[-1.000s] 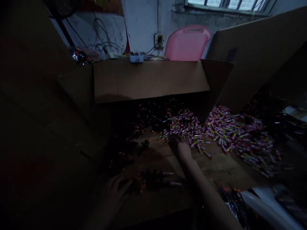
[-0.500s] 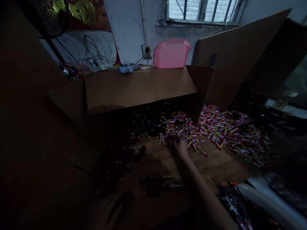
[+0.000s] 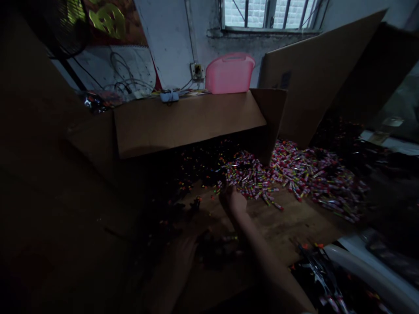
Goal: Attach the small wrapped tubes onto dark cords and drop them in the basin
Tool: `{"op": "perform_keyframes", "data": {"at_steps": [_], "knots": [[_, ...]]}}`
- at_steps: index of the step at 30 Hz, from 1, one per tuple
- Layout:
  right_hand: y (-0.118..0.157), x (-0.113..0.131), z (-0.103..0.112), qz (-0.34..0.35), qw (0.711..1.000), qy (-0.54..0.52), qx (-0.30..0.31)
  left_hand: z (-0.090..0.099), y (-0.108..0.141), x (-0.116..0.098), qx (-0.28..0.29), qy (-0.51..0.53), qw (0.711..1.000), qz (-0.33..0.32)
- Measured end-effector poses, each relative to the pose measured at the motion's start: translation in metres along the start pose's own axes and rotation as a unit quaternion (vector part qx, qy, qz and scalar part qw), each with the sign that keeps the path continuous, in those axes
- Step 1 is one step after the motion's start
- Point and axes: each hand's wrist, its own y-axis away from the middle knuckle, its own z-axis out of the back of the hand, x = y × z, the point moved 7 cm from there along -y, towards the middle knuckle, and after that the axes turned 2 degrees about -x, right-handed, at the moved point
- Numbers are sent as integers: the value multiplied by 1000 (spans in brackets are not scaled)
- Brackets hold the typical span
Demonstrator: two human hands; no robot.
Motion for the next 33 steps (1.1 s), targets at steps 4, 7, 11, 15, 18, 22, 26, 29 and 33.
{"op": "perform_keyframes", "data": {"at_steps": [4,7,11,15,18,22,26,29,33], "knots": [[1,-15,14,26,997,-72,-18,10,-2,4,4,59,998,33],[0,-25,27,49,986,-151,-42,17,-5,6,-17,88,993,75],[0,-44,37,44,969,-238,-50,22,-6,6,-16,144,983,115],[-3,-62,41,26,956,-286,-52,28,-8,8,-31,226,960,162],[-8,-70,45,15,958,-279,-59,34,-8,18,-60,291,923,243],[-12,-67,43,12,979,-198,-46,42,-10,24,-91,383,854,340],[-5,-55,28,4,997,-76,-1,51,-18,14,-98,438,818,359],[2,-50,20,-9,1000,-5,22,51,-22,5,-88,480,795,359],[3,-53,24,-30,998,37,34,40,-23,1,-57,560,740,368]]}}
